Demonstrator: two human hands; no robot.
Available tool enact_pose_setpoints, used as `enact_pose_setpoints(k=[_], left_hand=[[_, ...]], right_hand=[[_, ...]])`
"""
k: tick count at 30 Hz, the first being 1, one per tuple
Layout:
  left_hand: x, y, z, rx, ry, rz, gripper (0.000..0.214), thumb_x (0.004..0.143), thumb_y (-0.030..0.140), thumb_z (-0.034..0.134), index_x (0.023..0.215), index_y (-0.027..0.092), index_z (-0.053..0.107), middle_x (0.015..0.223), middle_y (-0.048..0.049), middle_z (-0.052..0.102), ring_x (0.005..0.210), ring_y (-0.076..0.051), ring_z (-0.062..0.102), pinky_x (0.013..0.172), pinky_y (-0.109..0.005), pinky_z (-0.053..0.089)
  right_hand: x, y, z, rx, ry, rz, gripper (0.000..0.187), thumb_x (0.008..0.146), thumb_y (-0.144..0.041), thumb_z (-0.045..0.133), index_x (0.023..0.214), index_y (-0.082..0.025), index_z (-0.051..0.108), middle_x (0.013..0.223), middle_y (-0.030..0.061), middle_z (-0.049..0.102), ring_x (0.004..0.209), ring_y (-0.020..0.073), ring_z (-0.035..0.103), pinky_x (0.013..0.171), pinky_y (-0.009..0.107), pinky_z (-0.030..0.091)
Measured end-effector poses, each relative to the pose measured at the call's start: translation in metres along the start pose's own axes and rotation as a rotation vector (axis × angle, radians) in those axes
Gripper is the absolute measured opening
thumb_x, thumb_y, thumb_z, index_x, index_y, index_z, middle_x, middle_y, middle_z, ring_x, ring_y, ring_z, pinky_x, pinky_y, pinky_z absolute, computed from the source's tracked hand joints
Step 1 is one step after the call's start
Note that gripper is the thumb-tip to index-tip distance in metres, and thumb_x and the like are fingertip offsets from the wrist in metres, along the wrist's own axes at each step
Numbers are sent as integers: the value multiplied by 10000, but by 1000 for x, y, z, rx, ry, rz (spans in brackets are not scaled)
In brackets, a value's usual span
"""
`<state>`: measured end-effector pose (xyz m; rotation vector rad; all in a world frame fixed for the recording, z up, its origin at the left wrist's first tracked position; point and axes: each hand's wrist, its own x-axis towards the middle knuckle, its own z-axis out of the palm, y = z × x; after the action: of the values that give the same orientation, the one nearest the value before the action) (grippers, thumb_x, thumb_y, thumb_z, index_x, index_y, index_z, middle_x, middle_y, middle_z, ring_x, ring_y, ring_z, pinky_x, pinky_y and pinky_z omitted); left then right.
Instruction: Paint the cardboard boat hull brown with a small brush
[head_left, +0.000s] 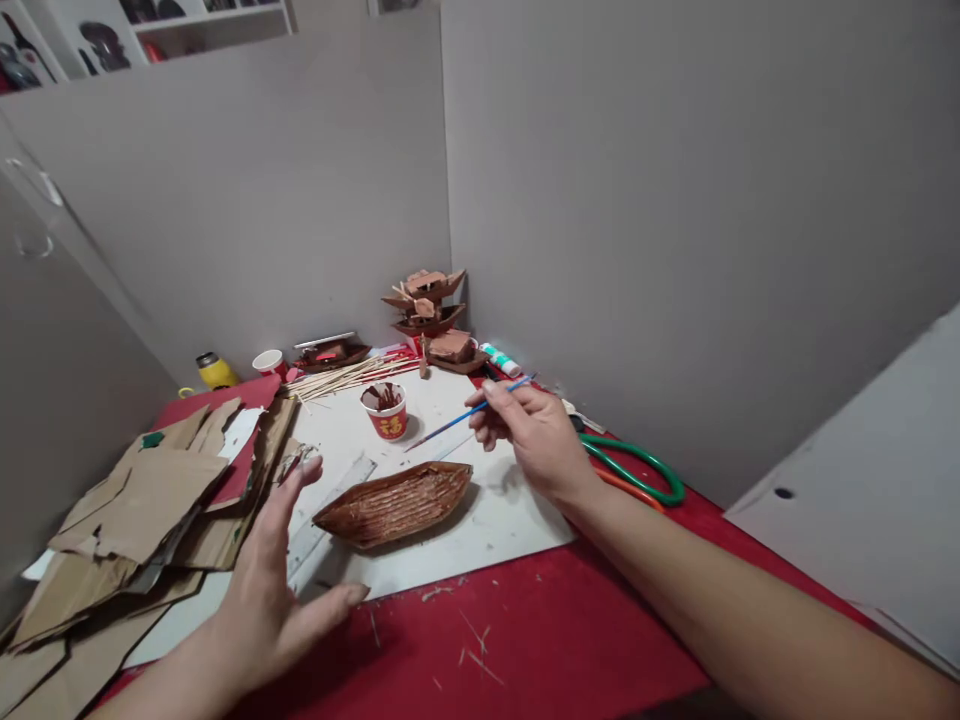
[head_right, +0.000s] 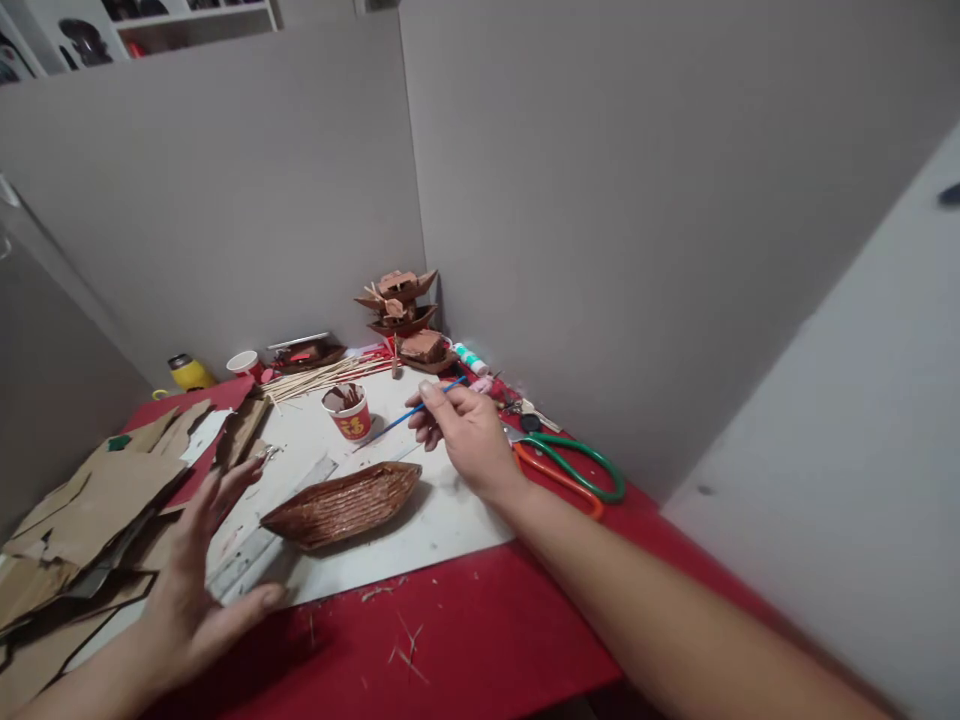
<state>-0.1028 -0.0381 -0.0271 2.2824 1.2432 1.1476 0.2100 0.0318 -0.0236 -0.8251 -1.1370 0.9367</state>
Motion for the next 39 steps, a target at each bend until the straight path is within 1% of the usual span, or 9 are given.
enact_pose_setpoints(k=[3,8,13,16,20,28,31,36,39], left_hand=[[16,-21,12,85,-155,9,1195,723,408,820,1562,410,-33,1573,-153,359,1431,-396,351,1130,-630,288],[20,-42,22,97,-228,-46,1234,688,455,833,1565,398,-33,1502,-181,467,1346,-408,477,1061,-636,387],[25,-51,30,81,-298,-116,1300,611,446,884,1569,405,5,1475,-152,514,1301,-406,526,1042,-614,427],[27,-56,35,-8,-287,-203,1256,620,444,877,1569,411,55,1426,-141,566,1263,-401,562,1033,-600,444],[26,-58,39,-75,-271,-271,1188,661,454,840,1571,397,78,1342,-145,624,1202,-389,607,1013,-588,463],[24,-57,33,-122,-326,-275,1123,738,464,789,1559,402,25,1365,-140,588,1225,-362,591,1033,-587,444],[26,-54,27,-259,-283,-310,1154,690,442,831,1555,404,67,1338,-125,608,1193,-364,615,1028,-561,461],[36,-43,20,-489,-178,-489,1178,615,451,871,1551,386,158,1312,-110,637,1178,-400,616,1076,-603,387],[41,-39,20,-665,-155,-534,1117,636,457,858,1544,364,215,1363,-110,610,1196,-401,603,1025,-542,467]], right_hand=[[-6,-4,6,-25,-27,23,401,755,-574,741,757,-179,667,610,3,676,492,110,601,430,216,505],[-22,2,17,-100,-117,67,382,799,-572,707,771,-200,626,603,0,692,466,115,623,426,215,521],[-34,3,21,-185,-143,48,356,863,-574,647,790,-227,616,640,3,698,554,141,674,534,243,562],[-31,3,18,-150,1,70,356,825,-586,690,811,-238,615,663,4,704,590,164,678,587,281,569],[-19,12,13,13,206,210,426,702,-598,795,802,-228,608,647,-17,698,590,146,658,618,263,542],[-15,24,19,195,149,508,444,613,-496,873,727,-179,585,588,-14,686,506,93,606,521,195,488],[-19,21,23,247,118,560,446,580,-476,899,711,-168,604,572,-12,687,501,89,611,516,183,483],[-23,22,25,327,70,650,424,588,-432,909,717,-173,598,574,-3,698,516,97,632,520,183,500],[-27,24,26,365,46,701,425,595,-420,910,737,-178,590,582,-4,702,521,99,640,530,188,510]])
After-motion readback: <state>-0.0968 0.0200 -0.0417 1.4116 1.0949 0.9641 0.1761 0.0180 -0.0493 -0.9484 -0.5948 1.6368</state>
